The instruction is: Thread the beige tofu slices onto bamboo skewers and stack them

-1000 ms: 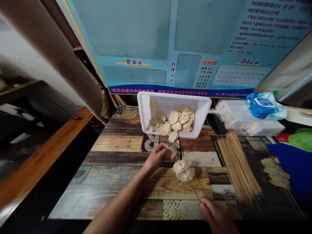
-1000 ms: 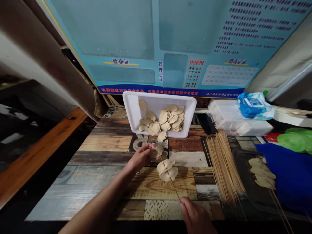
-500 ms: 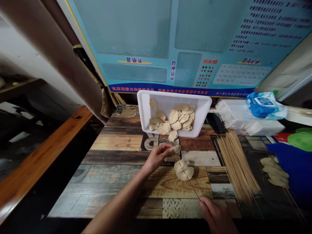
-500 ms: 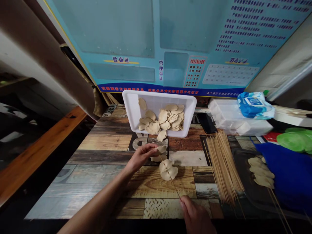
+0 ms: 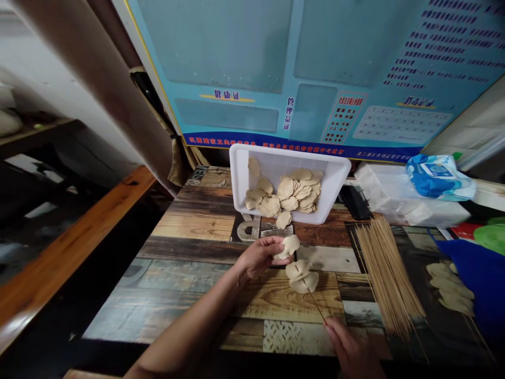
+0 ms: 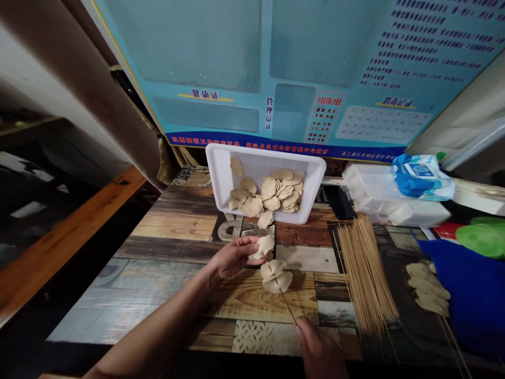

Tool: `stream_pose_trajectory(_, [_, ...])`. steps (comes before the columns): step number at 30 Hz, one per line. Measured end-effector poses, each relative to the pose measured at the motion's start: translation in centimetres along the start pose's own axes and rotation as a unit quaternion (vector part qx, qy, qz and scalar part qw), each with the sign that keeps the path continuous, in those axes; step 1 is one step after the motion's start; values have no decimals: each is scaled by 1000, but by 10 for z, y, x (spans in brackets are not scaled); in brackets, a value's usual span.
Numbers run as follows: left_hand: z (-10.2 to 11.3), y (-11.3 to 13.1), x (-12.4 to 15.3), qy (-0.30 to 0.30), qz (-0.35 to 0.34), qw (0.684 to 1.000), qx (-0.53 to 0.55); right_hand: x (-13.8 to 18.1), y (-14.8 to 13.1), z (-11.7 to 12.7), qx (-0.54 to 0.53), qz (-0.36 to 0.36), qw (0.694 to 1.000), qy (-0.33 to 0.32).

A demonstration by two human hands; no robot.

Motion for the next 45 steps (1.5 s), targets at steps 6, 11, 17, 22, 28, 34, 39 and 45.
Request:
stream_pose_trajectory(6, [-6,-5,0,6,-3,1000,-17,6,13,-15,20,-23,999,-10])
stream_pose_trajectory(11, [0,5,0,45,-103,990,-89,4,3,-7,16,7,1000,-25])
stream_pose_trajectory(17, [-1,13,5,74,-159,970,-171,1,-7,-1,-16,-24,999,-23])
stream_pose_trajectory(22, [-11,6,4,47,-143,971,-185,1,-7,2,-41,-61,997,-8])
stream_pose_trajectory(28, [-16,-9,1,16,-65,992,-109,-1,-8,5,-50,-71,996,-28])
stream_pose_trajectory(34, [-22,-17,3,-40,-1,994,-99,1,-10,10,-59,-64,996,-18])
stream_pose_trajectory(39, [-29,-12,5,-68,-24,988,-136,3,-5,5,-41,-58,997,-20])
stream_pose_trajectory(45, [-35,-23,7,-63,15,995,-80,1,-7,6,-34,-72,997,-16])
Point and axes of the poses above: each hand's wrist, its own x-axis away from the middle knuckle, its own z-axis out of the back of the hand, y = z × x, the point moved 8 cm from there along -x, towards the middle knuckle, and after that the axes turned 7 degrees about -y, right-handed, at the moved point
